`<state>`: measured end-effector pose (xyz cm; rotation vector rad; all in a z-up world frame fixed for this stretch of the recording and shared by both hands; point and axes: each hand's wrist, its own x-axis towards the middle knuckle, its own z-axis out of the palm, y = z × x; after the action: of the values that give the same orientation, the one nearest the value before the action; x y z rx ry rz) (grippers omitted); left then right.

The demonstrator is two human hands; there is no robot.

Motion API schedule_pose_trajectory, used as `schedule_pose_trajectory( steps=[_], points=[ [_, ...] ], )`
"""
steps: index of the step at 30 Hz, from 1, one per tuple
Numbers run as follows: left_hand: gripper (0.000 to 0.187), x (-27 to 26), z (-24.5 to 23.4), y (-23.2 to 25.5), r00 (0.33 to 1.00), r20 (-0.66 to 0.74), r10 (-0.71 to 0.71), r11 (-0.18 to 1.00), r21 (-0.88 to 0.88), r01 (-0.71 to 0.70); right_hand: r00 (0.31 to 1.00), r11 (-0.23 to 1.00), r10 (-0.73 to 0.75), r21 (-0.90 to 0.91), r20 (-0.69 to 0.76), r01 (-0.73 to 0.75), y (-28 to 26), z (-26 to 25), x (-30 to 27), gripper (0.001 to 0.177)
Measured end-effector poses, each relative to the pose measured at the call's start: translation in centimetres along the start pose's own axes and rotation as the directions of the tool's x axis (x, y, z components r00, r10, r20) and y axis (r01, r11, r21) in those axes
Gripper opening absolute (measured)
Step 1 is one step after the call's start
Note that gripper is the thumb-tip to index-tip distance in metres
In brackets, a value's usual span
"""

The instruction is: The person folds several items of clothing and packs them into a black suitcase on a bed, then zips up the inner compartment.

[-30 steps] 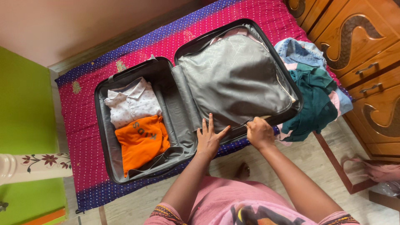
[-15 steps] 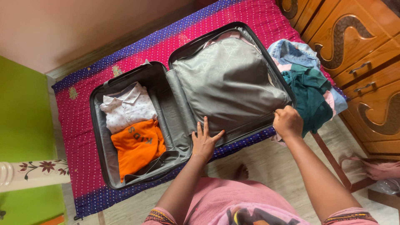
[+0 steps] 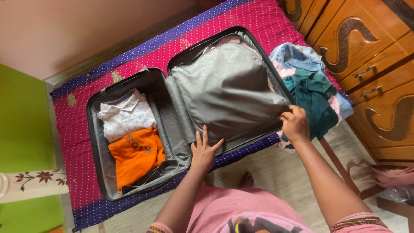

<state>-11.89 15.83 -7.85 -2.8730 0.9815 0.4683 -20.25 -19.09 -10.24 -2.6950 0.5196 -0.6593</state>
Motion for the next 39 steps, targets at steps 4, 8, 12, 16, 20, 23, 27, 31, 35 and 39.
schedule_pose_trajectory(
  steps=[4,8,12,16,20,23,27,31,35,39],
  points=[
    [0.081,-0.1,-0.5,-0.1,0.999,0.042,0.002,1.0,-0.006,-0.002,0.99,0.998,-0.004,0.069,0.138,-0.006,2.3,2.1,0.0,0.007],
    [0.081,0.0,-1.1,-0.3,0.996,0.085,0.023,1.0,-0.008,-0.023,0.963,0.996,-0.08,0.044,0.259,0.071,5.0,3.6,0.9,0.016],
    [0.083,0.2,-1.0,-0.5,0.988,0.153,0.035,0.999,-0.008,-0.034,0.905,0.993,-0.03,0.112,0.425,-0.02,7.2,4.3,1.4,0.014],
    [0.085,0.2,-0.8,-0.8,0.984,0.165,0.064,0.998,-0.019,-0.062,0.869,0.996,0.03,0.061,0.494,-0.068,7.9,4.9,1.7,0.014],
    [0.087,0.2,-0.9,-0.9,0.976,0.189,0.105,0.994,-0.029,-0.101,0.921,0.999,0.051,-0.012,0.387,-0.05,6.4,4.3,1.7,0.014],
    [0.089,0.3,-1.2,-1.5,0.967,0.22,0.131,0.991,-0.042,-0.125,0.972,0.996,0.083,0.002,0.22,-0.085,4.2,2.4,1.1,0.016],
    [0.091,0.6,-1.1,-2.5,0.955,0.234,0.181,0.983,-0.05,-0.174,0.998,0.998,0.055,0.019,0.012,-0.056,2.1,0.6,0.4,0.01],
    [0.089,0.4,-1.0,-2.9,0.964,0.17,0.206,0.979,-0.044,-0.201,0.978,0.968,0.21,-0.137,-0.019,-0.21,2.2,-0.2,0.2,0.006],
    [0.091,0.3,-1.8,-2.5,0.951,0.249,0.182,0.983,-0.03,-0.18,0.982,0.947,0.184,-0.258,-0.048,-0.19,2.9,-0.1,1.2,0.004],
    [0.085,0.3,-1.9,-2.1,0.964,0.213,0.16,0.987,-0.034,-0.157,0.983,0.955,0.145,-0.242,-0.115,-0.169,3.0,0.2,2.5,0.005]
  ],
)
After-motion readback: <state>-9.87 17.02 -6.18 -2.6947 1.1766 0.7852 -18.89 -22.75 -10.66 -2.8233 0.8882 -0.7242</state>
